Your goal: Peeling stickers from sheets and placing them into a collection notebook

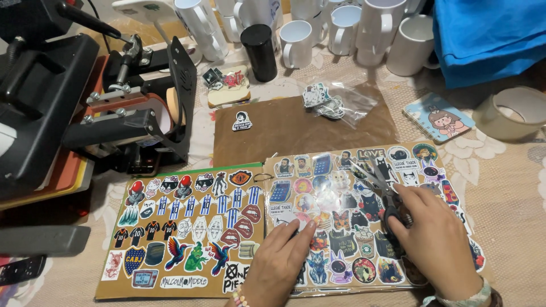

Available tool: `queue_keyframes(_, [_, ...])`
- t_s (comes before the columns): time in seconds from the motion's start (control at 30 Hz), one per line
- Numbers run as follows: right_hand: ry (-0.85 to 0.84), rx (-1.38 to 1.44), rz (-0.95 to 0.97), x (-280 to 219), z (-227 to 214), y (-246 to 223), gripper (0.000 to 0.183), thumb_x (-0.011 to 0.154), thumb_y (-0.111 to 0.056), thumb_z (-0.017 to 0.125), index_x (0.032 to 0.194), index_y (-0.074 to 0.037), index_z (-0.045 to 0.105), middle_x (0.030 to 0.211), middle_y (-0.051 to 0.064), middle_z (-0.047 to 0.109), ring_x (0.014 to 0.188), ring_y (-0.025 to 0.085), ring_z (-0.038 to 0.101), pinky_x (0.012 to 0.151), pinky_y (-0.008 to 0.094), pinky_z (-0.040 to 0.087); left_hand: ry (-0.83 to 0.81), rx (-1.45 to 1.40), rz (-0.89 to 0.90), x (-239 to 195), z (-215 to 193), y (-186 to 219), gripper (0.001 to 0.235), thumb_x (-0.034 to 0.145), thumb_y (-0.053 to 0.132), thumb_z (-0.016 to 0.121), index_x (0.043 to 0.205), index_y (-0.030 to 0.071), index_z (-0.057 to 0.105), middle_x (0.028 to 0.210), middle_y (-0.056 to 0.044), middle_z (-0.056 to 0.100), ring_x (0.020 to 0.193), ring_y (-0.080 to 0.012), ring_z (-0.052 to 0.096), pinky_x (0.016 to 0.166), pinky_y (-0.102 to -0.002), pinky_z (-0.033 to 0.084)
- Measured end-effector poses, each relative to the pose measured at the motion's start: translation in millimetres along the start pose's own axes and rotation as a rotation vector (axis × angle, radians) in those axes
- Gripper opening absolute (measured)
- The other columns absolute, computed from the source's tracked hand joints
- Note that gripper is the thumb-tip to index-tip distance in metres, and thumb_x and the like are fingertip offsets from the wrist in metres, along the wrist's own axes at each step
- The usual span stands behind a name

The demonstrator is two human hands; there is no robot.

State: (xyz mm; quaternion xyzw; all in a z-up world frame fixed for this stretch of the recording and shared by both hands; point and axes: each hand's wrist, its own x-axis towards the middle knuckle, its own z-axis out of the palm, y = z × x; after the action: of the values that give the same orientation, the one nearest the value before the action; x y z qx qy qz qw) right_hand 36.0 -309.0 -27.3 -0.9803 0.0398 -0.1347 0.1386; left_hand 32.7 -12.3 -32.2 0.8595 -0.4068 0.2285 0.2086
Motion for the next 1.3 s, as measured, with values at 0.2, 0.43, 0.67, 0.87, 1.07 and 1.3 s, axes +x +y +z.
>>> queue_keyframes(0.2, [-0.182,0.055,-0.012,16.3,-8.0,10.4,0.067,0.070,-0.029,0.079,0.133,-0.021,0.060,0.130,0.001,0.066,0.115,0.028,0.064,0.093,0.046,0.052,0.183,-0.448,-0.262,0.8,-19.3,13.7,0.076,0.091,0.001,0.070,0.153,0.007,0.026,0.122,-0.014,0.074,0.079,-0.0188,0.059,0.073,-0.034,0.052])
queue_keyframes(0.43, [0.043,0.054,-0.242,8.8,-44.4,-34.6,0.052,0.079,-0.044,0.072,0.128,-0.026,0.067,0.123,-0.002,0.068,0.111,0.021,0.064,0.091,0.039,0.053,0.386,-1.802,-0.807,13.3,-49.3,19.3,0.098,0.076,-0.009,0.077,0.157,0.003,0.023,0.106,-0.022,0.073,0.094,-0.0256,0.070,0.086,-0.035,0.059])
queue_keyframes(0.67, [-0.015,0.763,-0.613,-16.5,-67.4,-111.3,0.025,0.083,-0.021,0.076,0.106,-0.012,0.075,0.101,0.005,0.076,0.090,0.018,0.074,0.084,0.028,0.056,0.348,-1.931,-0.814,0.2,-40.8,26.3,0.092,0.079,-0.002,0.078,0.156,0.005,0.027,0.104,-0.022,0.071,0.084,-0.0211,0.071,0.082,-0.032,0.062])
queue_keyframes(0.87, [0.049,0.790,-0.880,-19.1,-82.1,-118.5,0.016,0.094,-0.016,0.060,0.101,-0.005,0.069,0.090,0.008,0.071,0.078,0.021,0.068,0.074,0.030,0.054,0.472,-1.225,-0.640,5.1,-67.6,59.0,0.077,0.085,0.001,0.074,0.148,-0.009,0.032,0.089,-0.013,0.080,0.090,-0.0191,0.075,0.096,-0.027,0.050])
queue_keyframes(1.07, [0.224,0.515,-0.884,-43.8,-80.6,-99.7,0.026,0.095,-0.027,0.052,0.091,-0.023,0.078,0.091,-0.009,0.074,0.080,0.010,0.071,0.077,0.023,0.058,0.736,-0.663,-0.457,15.8,-72.3,90.5,0.072,0.069,-0.010,0.081,0.133,0.002,0.051,0.079,-0.008,0.082,0.076,-0.0145,0.082,0.081,-0.023,0.065])
queue_keyframes(1.3, [0.124,0.482,-0.919,-49.1,-74.9,-83.2,0.023,0.094,-0.025,0.058,0.104,-0.023,0.078,0.108,-0.011,0.075,0.094,0.008,0.073,0.088,0.021,0.058,0.508,-0.333,-0.417,3.9,-84.7,71.8,0.025,0.073,0.011,0.083,0.097,0.016,0.075,0.089,0.007,0.080,0.082,-0.0080,0.078,0.080,-0.022,0.061])
